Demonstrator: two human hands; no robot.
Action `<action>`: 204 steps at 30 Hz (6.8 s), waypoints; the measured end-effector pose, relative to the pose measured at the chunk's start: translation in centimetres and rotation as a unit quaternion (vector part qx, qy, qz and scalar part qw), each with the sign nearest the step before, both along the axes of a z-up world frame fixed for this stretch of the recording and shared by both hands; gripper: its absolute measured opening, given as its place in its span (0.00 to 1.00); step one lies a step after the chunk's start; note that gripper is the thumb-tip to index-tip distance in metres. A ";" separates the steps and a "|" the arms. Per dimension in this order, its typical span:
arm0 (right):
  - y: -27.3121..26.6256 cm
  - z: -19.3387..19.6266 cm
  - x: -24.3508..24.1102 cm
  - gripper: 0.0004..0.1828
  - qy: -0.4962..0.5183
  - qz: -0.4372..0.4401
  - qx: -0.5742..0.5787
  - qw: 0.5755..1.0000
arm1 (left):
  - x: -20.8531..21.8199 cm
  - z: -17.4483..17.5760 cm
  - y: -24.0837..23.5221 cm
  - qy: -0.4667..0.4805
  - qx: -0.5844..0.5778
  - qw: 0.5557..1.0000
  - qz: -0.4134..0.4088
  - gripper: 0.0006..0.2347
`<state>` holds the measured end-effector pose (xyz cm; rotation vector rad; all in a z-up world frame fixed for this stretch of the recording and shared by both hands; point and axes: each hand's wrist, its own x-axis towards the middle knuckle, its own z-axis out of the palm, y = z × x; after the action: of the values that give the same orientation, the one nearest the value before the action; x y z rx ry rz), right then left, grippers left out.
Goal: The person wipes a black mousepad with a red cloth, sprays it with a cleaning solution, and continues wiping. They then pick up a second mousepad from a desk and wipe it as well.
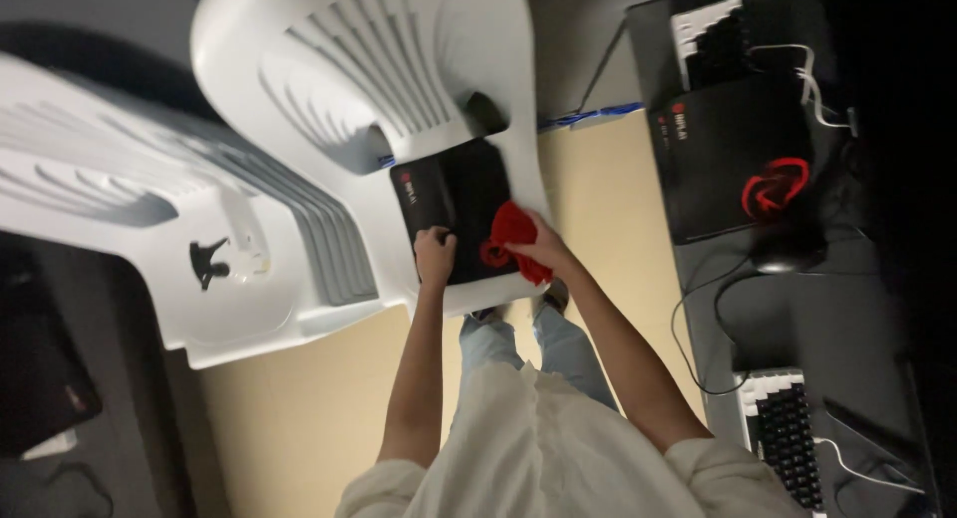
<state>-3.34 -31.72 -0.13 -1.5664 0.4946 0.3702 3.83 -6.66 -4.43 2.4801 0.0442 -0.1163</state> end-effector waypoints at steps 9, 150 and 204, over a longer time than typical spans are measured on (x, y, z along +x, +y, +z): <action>-5.0 -4.8 -7.2 0.37 0.064 -0.134 0.374 0.915 | -4.5 10.1 -13.9 0.108 -0.218 0.958 -0.153 0.09; 11.2 -1.8 8.7 0.46 -0.138 0.221 -0.573 0.777 | -3.3 1.3 12.0 0.147 -0.081 0.977 -0.134 0.35; -16.6 3.7 -14.3 0.31 -0.278 -0.126 0.621 0.722 | -0.8 9.1 -24.9 0.466 -0.555 0.650 -0.228 0.18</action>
<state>-17.68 -48.30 3.55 -0.2105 -0.0831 -0.0437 3.06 -31.54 4.67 0.9253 -0.1738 -1.2233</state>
